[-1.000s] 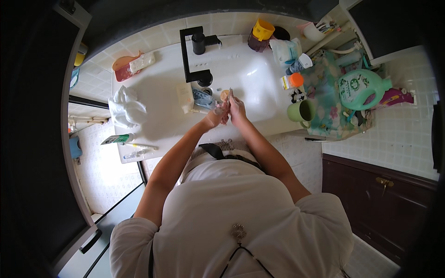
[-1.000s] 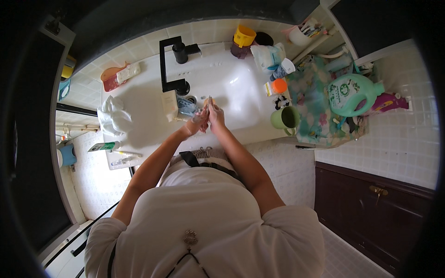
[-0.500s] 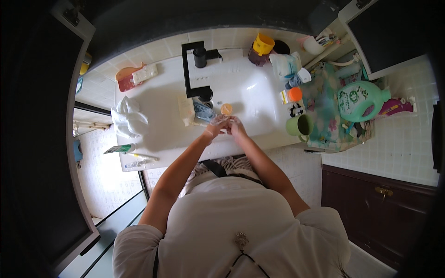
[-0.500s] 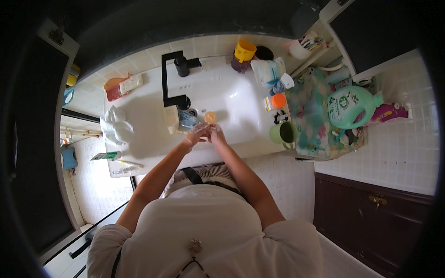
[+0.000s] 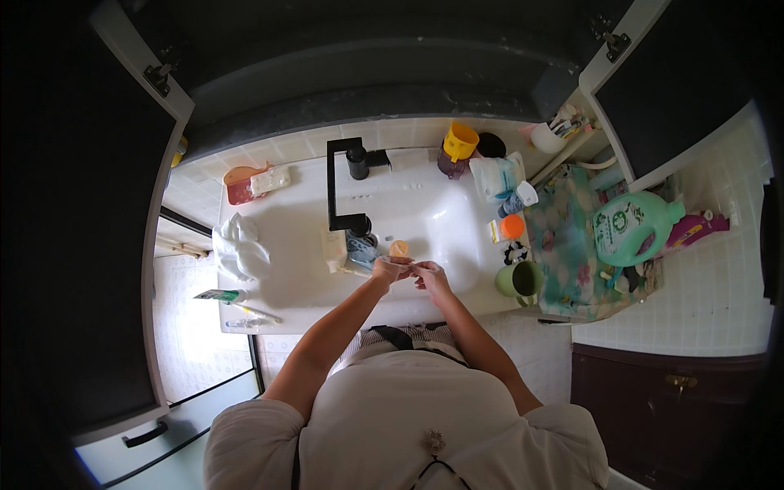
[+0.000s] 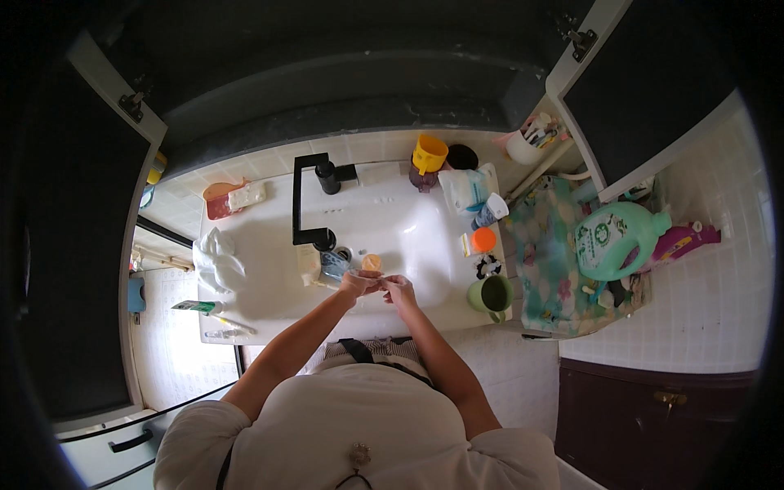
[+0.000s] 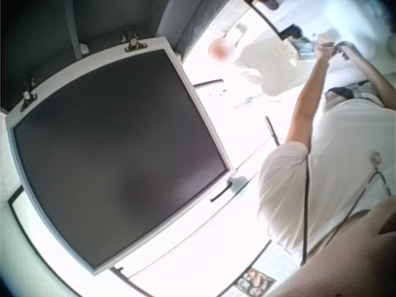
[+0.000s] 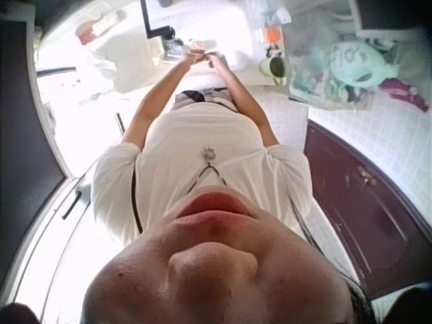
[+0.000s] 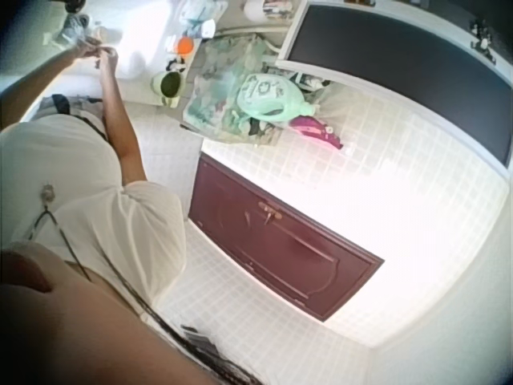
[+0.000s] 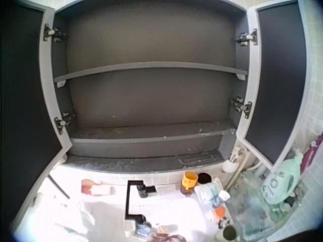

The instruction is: The person cleans a razor and its components by rinsing them under a faucet, wiping them with a paper towel, and using a small brush.

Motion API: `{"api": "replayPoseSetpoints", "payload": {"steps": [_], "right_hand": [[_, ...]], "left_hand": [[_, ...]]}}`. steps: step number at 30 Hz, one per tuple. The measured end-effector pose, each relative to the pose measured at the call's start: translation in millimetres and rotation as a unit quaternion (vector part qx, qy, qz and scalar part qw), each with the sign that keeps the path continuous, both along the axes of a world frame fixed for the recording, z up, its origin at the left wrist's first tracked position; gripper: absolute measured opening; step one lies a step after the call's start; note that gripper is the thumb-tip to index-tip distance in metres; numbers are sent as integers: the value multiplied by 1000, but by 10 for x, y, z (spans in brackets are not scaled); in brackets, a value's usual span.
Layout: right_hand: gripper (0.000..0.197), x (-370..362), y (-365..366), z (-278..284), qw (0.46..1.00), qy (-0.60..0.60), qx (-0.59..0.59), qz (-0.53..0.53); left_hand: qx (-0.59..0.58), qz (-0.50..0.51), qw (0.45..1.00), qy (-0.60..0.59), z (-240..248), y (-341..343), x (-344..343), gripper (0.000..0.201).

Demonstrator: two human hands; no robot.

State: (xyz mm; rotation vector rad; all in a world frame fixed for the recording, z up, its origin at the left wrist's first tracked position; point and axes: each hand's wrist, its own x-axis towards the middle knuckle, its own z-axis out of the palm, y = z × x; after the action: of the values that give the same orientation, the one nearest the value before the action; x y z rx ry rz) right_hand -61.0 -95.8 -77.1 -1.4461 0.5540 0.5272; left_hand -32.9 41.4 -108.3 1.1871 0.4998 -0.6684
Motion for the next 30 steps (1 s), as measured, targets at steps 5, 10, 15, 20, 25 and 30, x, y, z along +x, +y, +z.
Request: {"api": "replayPoseSetpoints", "payload": {"steps": [5, 10, 15, 20, 25, 30], "right_hand": [[21, 36, -193, -291, 996, -37, -61, 53], [23, 38, -390, -364, 990, -72, -87, 86], [18, 33, -489, -214, 988, -13, -118, 96], [17, 24, -561, -256, 990, -44, -88, 97], [18, 99, -608, -235, 993, -83, -49, 74], [17, 125, -563, -282, 993, -84, -52, 71]], "left_hand": [[40, 78, 995, 51, -30, -182, -1, 12], [77, 13, 995, 64, -186, -279, 69, 15], [86, 0, 995, 49, -89, -386, 37, 13], [38, 13, 997, 58, 45, -342, 63, 16], [37, 35, 997, 60, 136, -332, 36, 19], [2, 33, 997, 73, 173, -305, -3, 20]]}}
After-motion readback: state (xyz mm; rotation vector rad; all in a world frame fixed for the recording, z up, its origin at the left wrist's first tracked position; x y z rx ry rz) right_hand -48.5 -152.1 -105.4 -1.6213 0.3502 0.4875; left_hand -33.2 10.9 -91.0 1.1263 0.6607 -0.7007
